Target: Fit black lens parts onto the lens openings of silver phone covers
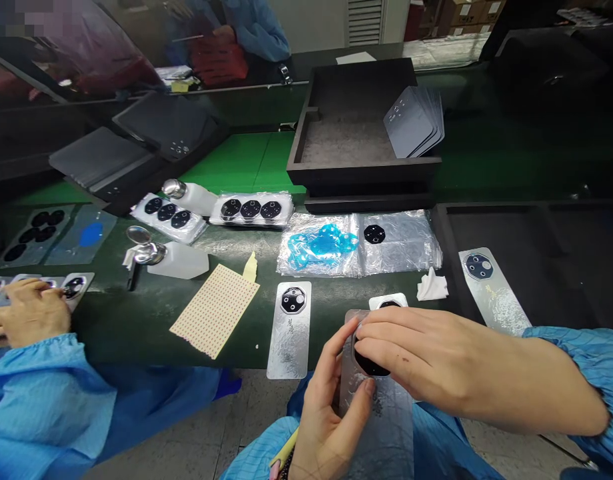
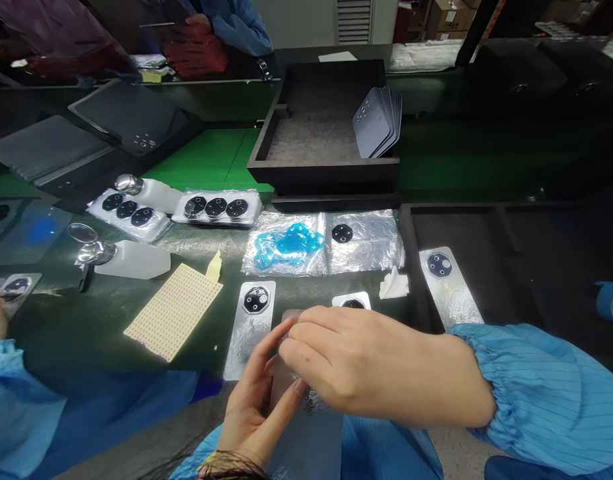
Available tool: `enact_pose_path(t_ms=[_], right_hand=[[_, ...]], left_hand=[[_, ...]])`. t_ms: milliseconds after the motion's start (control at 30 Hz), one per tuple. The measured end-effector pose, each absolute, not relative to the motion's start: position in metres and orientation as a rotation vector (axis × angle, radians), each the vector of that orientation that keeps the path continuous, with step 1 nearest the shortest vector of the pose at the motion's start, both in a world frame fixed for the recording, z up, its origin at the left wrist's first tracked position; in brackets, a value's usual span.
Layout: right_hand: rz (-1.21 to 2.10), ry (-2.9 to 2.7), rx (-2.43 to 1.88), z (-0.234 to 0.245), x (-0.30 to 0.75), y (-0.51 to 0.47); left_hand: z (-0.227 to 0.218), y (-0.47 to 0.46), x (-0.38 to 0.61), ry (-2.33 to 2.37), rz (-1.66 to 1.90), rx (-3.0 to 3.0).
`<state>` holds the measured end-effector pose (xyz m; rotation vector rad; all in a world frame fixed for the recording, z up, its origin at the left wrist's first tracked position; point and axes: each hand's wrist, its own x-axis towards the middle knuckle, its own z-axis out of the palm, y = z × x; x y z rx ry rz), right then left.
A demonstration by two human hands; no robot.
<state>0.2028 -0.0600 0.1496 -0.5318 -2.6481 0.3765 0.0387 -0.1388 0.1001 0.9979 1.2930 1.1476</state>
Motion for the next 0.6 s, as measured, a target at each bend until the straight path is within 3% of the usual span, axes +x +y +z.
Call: enact_pose_path(t_ms=[600], right_hand=[[0.305,-2.649,-0.583,0.1517,0.2038,-0.0637]], left_hand=[[0.0972,-0.1395,0.0369,1.340,1.085,1.007]])
